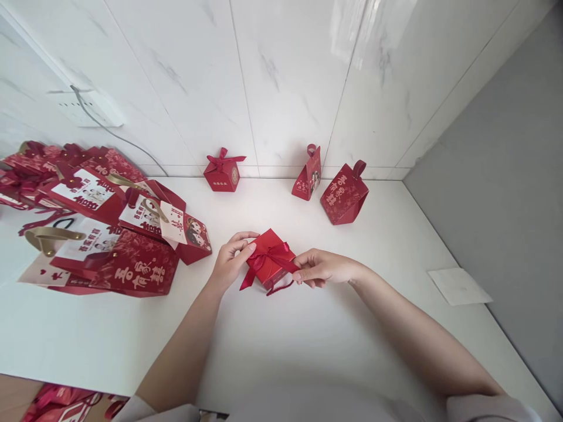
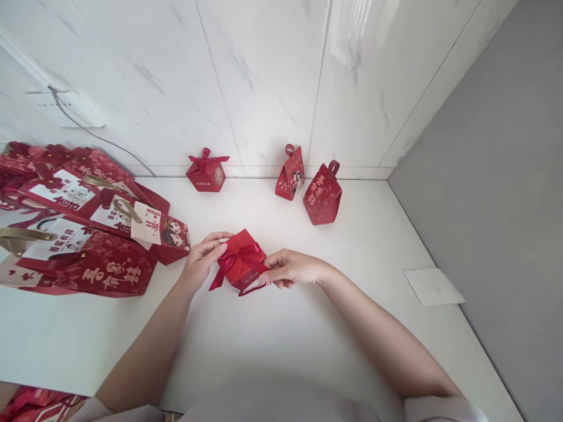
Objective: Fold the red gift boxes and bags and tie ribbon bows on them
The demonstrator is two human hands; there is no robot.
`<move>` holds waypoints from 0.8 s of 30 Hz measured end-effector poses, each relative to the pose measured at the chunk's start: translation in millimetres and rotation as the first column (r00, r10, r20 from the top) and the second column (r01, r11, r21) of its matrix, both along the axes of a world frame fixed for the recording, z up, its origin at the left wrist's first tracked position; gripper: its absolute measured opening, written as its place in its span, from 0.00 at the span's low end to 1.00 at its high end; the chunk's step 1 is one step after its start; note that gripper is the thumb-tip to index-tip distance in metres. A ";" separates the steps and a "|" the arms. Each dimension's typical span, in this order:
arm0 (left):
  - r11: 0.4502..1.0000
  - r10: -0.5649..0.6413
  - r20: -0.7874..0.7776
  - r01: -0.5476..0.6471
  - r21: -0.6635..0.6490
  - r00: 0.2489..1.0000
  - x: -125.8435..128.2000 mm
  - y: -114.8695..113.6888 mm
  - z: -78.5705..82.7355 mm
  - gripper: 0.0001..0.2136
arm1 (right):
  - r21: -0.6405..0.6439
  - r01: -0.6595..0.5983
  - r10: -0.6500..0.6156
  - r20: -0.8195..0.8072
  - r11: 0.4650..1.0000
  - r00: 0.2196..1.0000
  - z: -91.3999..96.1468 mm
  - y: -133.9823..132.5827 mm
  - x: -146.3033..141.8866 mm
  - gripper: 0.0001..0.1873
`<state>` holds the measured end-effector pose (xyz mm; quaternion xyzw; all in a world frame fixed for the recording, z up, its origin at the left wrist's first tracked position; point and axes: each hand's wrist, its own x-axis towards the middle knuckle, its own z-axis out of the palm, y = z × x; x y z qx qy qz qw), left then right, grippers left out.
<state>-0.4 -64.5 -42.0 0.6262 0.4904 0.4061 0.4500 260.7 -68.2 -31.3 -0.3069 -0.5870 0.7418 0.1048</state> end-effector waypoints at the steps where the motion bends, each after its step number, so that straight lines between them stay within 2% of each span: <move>1: 1.000 0.000 0.014 0.000 -0.007 1.000 0.7 0.0 -0.5 0.19 | 0.018 0.001 -0.001 0.006 1.000 1.000 0.4 -0.2 0.1 0.17; 11: 0.991 -0.032 0.195 0.056 -0.121 0.980 5.8 0.8 0.7 0.16 | 0.149 -0.021 0.013 0.053 0.989 0.998 0.1 0.8 5.3 0.14; 17: 0.973 -0.019 0.373 0.102 -0.205 0.928 9.4 0.5 -1.4 0.20 | 0.171 -0.043 0.028 0.088 0.984 0.996 0.3 5.1 12.8 0.13; 21: 0.973 -0.028 0.396 0.116 -0.201 0.918 9.3 -0.4 -2.1 0.21 | 0.182 -0.067 0.043 0.132 0.981 0.990 5.4 7.1 20.4 0.14; 24: 0.979 -0.033 0.350 0.101 -0.177 0.936 9.6 -1.1 -3.9 0.21 | 0.209 -0.061 0.022 0.185 0.976 0.982 12.8 7.3 27.1 0.15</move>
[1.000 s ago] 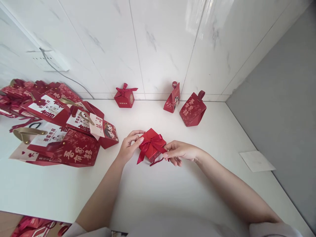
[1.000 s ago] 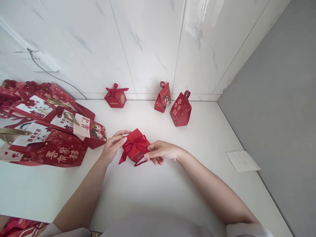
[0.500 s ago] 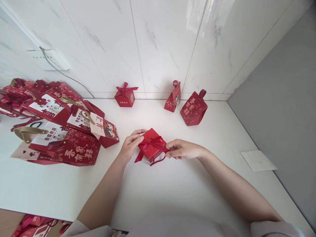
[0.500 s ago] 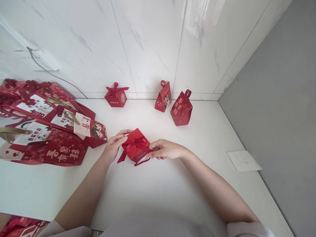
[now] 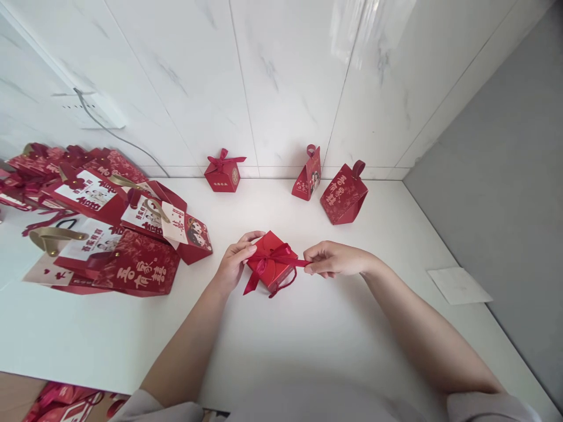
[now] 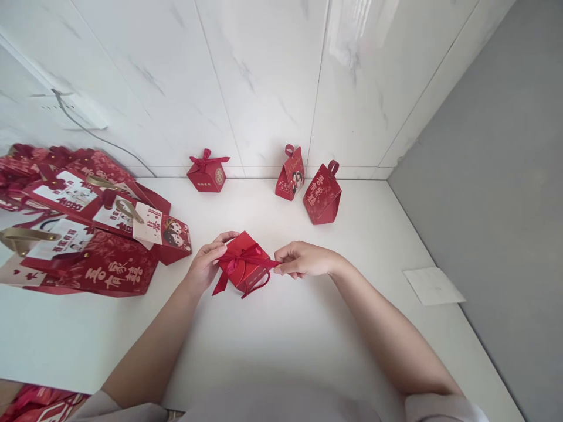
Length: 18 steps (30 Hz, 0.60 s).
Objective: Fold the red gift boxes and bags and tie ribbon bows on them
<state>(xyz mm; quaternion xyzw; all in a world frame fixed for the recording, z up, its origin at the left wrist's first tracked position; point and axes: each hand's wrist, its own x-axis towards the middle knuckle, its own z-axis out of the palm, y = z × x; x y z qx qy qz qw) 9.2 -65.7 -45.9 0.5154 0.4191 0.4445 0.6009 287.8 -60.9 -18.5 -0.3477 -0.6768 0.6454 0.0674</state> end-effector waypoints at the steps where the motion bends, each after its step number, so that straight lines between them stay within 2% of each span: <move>1: 1.000 0.001 -0.019 -0.001 0.010 1.000 0.6 -0.2 -1.0 0.21 | 0.011 0.005 -0.005 0.010 1.000 1.000 2.2 -0.1 1.7 0.15; 5: 0.999 -0.014 -0.014 0.014 0.039 1.000 5.0 -0.8 -5.6 0.23 | 0.019 -0.004 0.003 0.025 1.000 1.000 4.5 0.2 2.9 0.16; 9: 0.998 -0.046 0.058 0.043 0.052 0.997 8.5 -2.7 -7.1 0.20 | -0.012 -0.079 0.080 0.087 0.997 0.993 1.6 1.2 5.1 0.17; 12: 0.995 -0.068 0.078 0.062 0.079 0.995 8.1 -4.7 -5.7 0.19 | 0.085 -0.102 0.085 0.182 0.991 0.980 5.6 1.0 17.7 0.14; 15: 0.990 -0.095 0.065 0.087 0.115 0.993 7.7 -6.2 -3.4 0.20 | 0.227 -0.062 0.008 0.231 0.972 0.973 14.4 -1.0 28.9 0.12; 18: 0.985 -0.110 0.047 0.103 0.142 0.993 8.3 -6.9 -1.8 0.19 | 0.370 0.138 -0.186 0.097 0.919 0.978 17.3 -3.9 20.8 0.13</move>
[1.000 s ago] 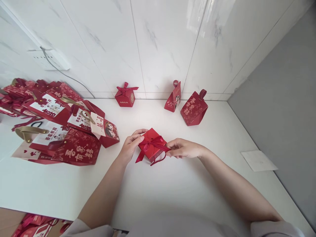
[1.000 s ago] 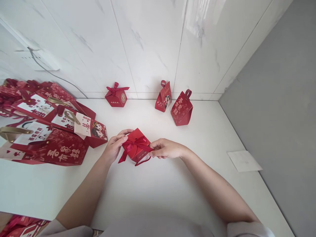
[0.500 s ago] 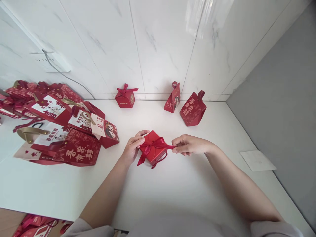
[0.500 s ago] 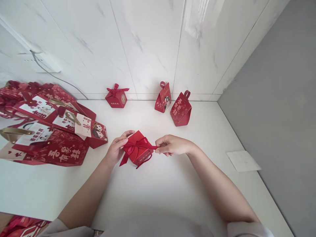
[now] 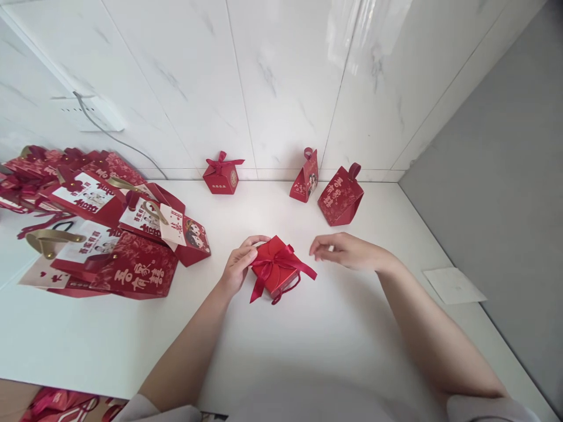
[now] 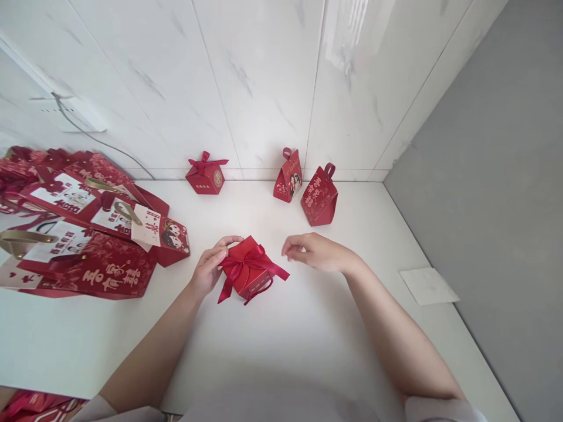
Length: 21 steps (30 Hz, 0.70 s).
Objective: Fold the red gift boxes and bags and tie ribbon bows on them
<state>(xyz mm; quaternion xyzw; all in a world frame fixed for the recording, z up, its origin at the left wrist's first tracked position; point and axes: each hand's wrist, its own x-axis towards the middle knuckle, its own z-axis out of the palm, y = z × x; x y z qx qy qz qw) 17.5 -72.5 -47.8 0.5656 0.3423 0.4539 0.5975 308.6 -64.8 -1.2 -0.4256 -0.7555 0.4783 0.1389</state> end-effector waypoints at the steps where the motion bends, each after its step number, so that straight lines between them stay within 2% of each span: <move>1: 1.000 0.001 -0.008 -0.001 0.004 1.000 0.1 0.0 0.2 0.19 | 0.063 0.080 -0.075 -0.082 0.995 0.994 -2.0 -1.0 -7.6 0.13; 3: 1.000 0.007 -0.037 -0.007 0.008 0.999 -0.4 0.1 0.0 0.19 | 0.136 0.213 -0.174 -0.254 0.968 0.951 -10.2 -2.9 -26.5 0.15; 4: 1.000 0.009 -0.055 -0.009 0.010 0.998 -1.0 0.2 -0.2 0.20 | 0.146 0.227 -0.169 -0.330 0.963 0.929 -15.7 -3.6 -35.9 0.16; 8: 0.999 -0.005 -0.099 0.010 0.048 0.995 -2.4 0.7 -1.3 0.19 | 0.028 0.148 -0.114 -0.502 0.989 0.857 -35.9 -5.3 -58.4 0.13; 11: 0.995 -0.051 -0.116 0.060 0.078 0.992 -0.8 0.3 -2.7 0.17 | -0.034 0.102 -0.104 -0.539 0.994 0.836 -42.1 -4.7 -57.2 0.14; 16: 0.989 -0.078 -0.152 0.096 0.110 0.985 2.8 -1.6 -5.6 0.16 | -0.040 0.030 -0.047 -0.520 0.999 0.853 -43.2 -1.5 -49.3 0.17; 19: 0.976 0.008 -0.230 0.042 0.212 0.973 4.1 -2.8 -5.5 0.16 | -0.035 0.016 -0.033 -0.527 0.999 0.849 -42.5 -0.9 -49.7 0.20; 21: 0.949 0.101 -0.299 -0.001 0.316 0.949 4.9 -3.6 -4.8 0.17 | -0.029 0.012 -0.025 -0.530 1.000 0.847 -41.1 -1.5 -50.8 0.21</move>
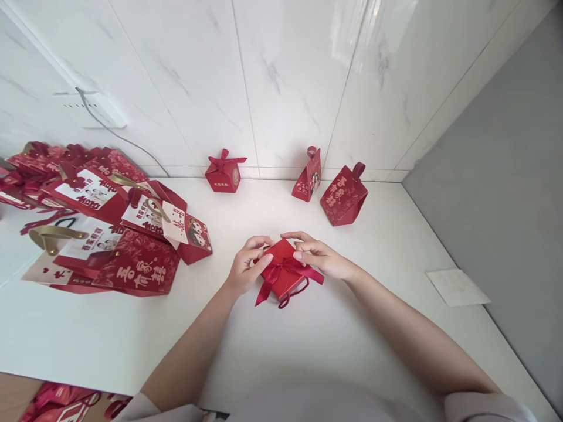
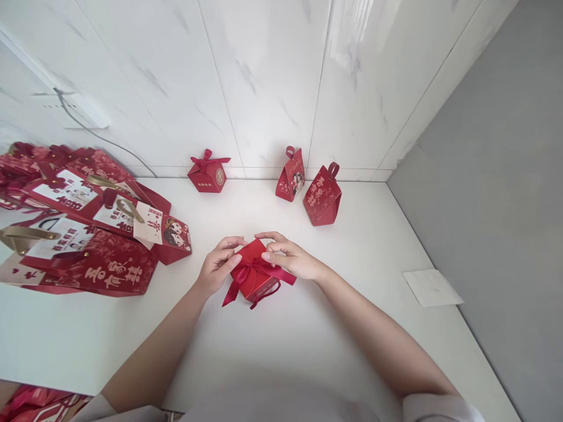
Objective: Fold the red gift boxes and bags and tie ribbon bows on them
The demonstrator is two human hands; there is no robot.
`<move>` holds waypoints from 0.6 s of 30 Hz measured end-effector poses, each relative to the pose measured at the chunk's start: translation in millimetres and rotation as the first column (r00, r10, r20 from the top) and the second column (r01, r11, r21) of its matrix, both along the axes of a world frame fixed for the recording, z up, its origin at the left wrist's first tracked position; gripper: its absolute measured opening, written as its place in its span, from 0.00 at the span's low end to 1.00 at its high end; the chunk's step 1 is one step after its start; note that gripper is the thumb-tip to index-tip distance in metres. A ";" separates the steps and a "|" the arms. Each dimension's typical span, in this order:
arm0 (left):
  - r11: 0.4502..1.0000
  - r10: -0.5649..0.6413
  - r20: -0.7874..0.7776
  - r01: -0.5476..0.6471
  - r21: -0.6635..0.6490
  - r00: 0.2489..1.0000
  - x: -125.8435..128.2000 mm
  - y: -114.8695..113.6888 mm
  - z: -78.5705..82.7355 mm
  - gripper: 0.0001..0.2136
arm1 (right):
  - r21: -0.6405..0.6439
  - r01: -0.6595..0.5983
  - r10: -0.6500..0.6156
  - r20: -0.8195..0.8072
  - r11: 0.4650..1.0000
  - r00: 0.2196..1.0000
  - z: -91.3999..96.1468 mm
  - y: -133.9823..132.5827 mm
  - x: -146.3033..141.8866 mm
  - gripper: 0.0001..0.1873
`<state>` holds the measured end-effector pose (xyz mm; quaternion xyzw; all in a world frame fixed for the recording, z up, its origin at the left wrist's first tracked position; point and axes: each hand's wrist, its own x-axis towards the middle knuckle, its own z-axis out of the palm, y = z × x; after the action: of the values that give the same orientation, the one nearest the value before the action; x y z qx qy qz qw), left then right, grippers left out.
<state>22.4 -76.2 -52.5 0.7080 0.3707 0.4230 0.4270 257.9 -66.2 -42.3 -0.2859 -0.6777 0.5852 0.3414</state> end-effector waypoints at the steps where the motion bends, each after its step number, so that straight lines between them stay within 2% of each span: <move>1: 0.998 0.030 -0.037 -0.028 0.052 0.999 0.5 -0.3 0.4 0.17 | 0.003 -0.005 0.005 -0.001 1.000 1.000 0.8 -0.4 -0.3 0.21; 4: 0.984 0.091 -0.100 -0.074 0.163 0.991 2.0 -1.0 1.3 0.17 | 0.001 -0.020 0.020 0.008 1.000 1.000 2.0 -1.4 0.5 0.20; 7: 0.973 0.105 -0.120 -0.077 0.220 0.987 3.1 -1.3 1.0 0.16 | -0.003 -0.024 0.024 0.014 1.000 1.000 0.2 -1.2 2.7 0.20; 18: 0.941 0.157 -0.064 -0.130 0.312 0.986 1.3 0.2 -3.9 0.15 | 0.126 -0.017 0.018 -0.008 0.992 1.000 2.4 -2.0 5.0 0.19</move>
<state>23.8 -75.9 -56.4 0.7547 0.3695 0.4740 0.2632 262.8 -68.2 -39.9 -0.2551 -0.7143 0.5453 0.3568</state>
